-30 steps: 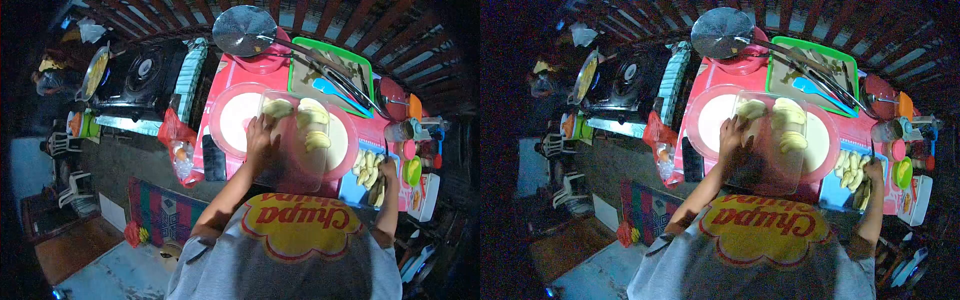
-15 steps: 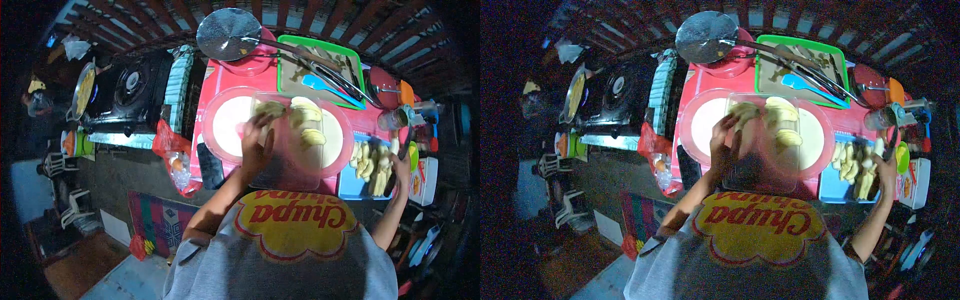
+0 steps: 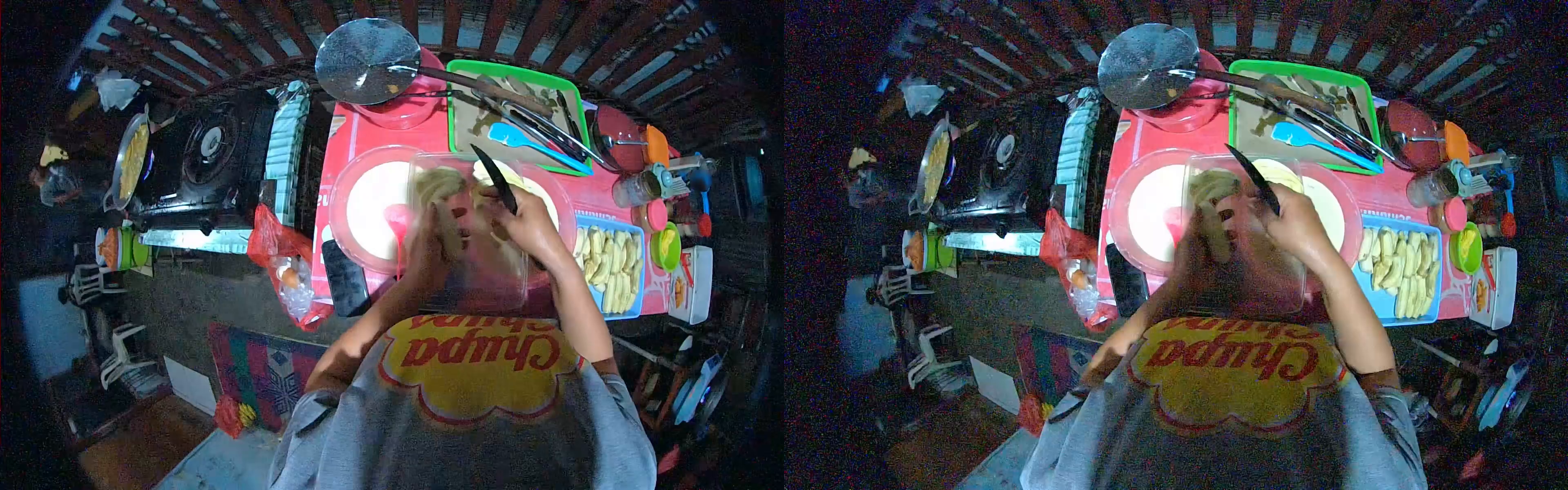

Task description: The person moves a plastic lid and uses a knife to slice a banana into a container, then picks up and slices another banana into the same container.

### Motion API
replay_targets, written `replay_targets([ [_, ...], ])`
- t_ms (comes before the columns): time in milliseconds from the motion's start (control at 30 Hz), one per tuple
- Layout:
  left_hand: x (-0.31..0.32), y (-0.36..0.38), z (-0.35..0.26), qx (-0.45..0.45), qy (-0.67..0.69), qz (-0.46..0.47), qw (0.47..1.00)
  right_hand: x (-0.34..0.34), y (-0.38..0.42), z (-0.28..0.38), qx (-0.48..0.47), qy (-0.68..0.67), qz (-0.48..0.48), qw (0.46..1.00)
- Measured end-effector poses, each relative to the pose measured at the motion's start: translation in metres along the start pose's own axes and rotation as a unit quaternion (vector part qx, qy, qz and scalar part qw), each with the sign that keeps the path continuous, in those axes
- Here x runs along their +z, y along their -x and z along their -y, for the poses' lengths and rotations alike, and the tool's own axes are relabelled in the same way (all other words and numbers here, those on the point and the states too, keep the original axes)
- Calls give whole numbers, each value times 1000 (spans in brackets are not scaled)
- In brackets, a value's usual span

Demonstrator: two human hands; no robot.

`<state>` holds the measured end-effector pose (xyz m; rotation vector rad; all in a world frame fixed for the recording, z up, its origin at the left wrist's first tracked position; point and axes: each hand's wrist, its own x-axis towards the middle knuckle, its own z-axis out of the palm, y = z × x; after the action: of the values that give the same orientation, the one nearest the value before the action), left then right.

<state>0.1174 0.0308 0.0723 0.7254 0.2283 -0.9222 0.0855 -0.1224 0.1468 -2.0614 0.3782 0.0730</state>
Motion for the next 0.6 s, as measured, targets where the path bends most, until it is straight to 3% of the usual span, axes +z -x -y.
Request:
replay_targets([
  [33,-6,2,-6,31,-25,-35,999,1,-7,-1,-2,1,1,1000],
  [133,-20,7,-23,121,-98,-142,978,13,-34,-22,-59,186,16,981],
  [167,-22,7,-29,120,-96,-143,978,17,-39,-27,-59,187,18,980],
  [233,-20,0,-44,170,-225,-186,941,29,-47,-19,-83,212,31,973],
  [267,-23,-5,-47,150,-257,-190,936,36,-50,-27,-59,182,43,981],
  [333,-22,-9,-46,174,-242,-180,937,63,-64,-48,-42,117,29,992],
  [433,-26,-13,-48,185,-170,-153,956,63,-62,-40,1,171,12,985],
  [467,-28,-13,-49,173,-113,-136,969,63,-62,-44,-26,185,21,982],
  [600,-28,-11,-53,155,-109,-153,970,61,-60,-63,-80,210,29,974],
])
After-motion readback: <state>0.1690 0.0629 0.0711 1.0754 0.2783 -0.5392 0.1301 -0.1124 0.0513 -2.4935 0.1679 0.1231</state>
